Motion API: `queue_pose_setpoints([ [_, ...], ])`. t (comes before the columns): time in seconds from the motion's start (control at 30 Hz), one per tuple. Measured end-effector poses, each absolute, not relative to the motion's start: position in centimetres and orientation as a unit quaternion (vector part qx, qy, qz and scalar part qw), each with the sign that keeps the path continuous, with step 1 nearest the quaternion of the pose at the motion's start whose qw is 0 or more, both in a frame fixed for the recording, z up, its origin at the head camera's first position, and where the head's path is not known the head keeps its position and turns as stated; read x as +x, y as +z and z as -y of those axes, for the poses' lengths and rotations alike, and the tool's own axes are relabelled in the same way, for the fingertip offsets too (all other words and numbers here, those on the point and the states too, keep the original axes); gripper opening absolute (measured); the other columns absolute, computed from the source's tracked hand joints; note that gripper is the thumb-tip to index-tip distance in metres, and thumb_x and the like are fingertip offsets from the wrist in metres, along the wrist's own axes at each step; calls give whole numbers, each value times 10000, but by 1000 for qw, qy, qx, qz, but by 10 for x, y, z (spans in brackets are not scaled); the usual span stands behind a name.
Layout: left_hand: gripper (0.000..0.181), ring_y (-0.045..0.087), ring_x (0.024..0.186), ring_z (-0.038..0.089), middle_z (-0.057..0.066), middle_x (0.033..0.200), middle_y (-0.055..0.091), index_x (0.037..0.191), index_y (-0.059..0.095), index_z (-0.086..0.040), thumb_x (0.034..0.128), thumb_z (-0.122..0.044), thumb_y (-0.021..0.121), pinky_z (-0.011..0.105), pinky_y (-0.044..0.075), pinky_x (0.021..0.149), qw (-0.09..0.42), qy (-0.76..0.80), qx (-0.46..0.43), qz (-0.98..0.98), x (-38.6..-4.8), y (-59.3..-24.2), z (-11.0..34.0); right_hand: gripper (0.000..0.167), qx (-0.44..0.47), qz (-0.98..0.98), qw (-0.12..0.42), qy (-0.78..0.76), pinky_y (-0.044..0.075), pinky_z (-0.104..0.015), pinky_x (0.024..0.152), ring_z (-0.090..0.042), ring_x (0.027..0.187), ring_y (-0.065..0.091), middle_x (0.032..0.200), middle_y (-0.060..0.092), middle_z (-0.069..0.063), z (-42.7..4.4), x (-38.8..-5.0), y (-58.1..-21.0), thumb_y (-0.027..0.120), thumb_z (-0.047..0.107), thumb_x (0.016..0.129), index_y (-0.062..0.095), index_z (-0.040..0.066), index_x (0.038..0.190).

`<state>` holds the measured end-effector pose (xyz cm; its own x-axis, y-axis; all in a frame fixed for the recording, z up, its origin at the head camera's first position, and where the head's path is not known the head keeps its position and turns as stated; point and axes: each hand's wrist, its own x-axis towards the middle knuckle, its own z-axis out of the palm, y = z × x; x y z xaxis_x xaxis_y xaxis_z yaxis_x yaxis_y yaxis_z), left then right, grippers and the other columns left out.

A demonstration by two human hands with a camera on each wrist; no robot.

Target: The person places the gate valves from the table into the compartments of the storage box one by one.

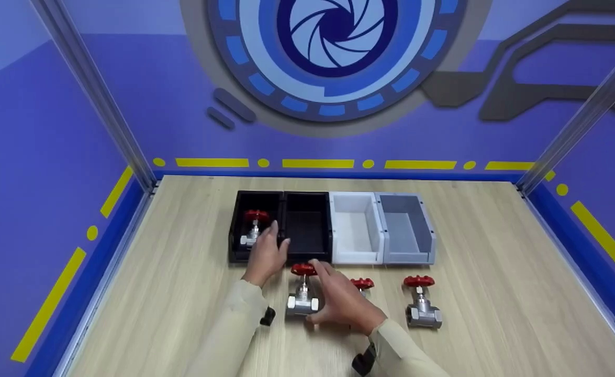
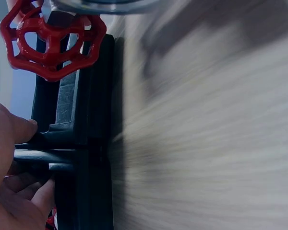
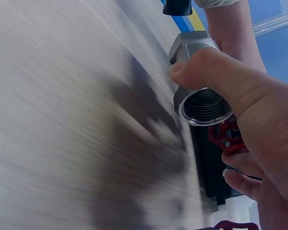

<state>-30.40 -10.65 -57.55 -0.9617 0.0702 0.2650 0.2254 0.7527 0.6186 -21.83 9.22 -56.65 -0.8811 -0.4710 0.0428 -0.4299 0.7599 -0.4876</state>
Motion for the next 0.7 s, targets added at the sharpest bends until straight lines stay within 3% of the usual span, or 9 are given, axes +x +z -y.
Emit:
queue_pose_setpoints([
  [0.27, 591, 550, 1214, 409, 273, 1324, 555, 1414, 425, 67, 938, -228, 611, 485, 440, 1036, 107, -341, -74, 931, -303, -574, 106, 1220, -247, -936, 41, -245, 465, -417, 1036, -294, 1248, 533, 1463, 435, -136, -92, -222, -562, 891, 452, 578, 219, 75, 1523],
  [0.5, 568, 601, 1127, 410, 278, 1230, 607, 1360, 475, 103, 910, -200, 644, 482, 485, 967, 151, -333, -93, 926, -303, -576, 107, 1198, -257, -934, 33, -247, 487, -428, 1007, -308, 1244, 544, 1474, 419, -156, -93, -224, -556, 891, 443, 590, 228, 70, 1515],
  [0.7, 570, 598, 1130, 414, 281, 1227, 607, 1358, 473, 108, 912, -207, 637, 479, 481, 974, 153, -334, -96, 925, -304, -577, 107, 1216, -257, -933, 35, -248, 467, -433, 1033, -327, 1266, 524, 1489, 403, -165, -93, -226, -554, 897, 431, 587, 208, 88, 1528],
])
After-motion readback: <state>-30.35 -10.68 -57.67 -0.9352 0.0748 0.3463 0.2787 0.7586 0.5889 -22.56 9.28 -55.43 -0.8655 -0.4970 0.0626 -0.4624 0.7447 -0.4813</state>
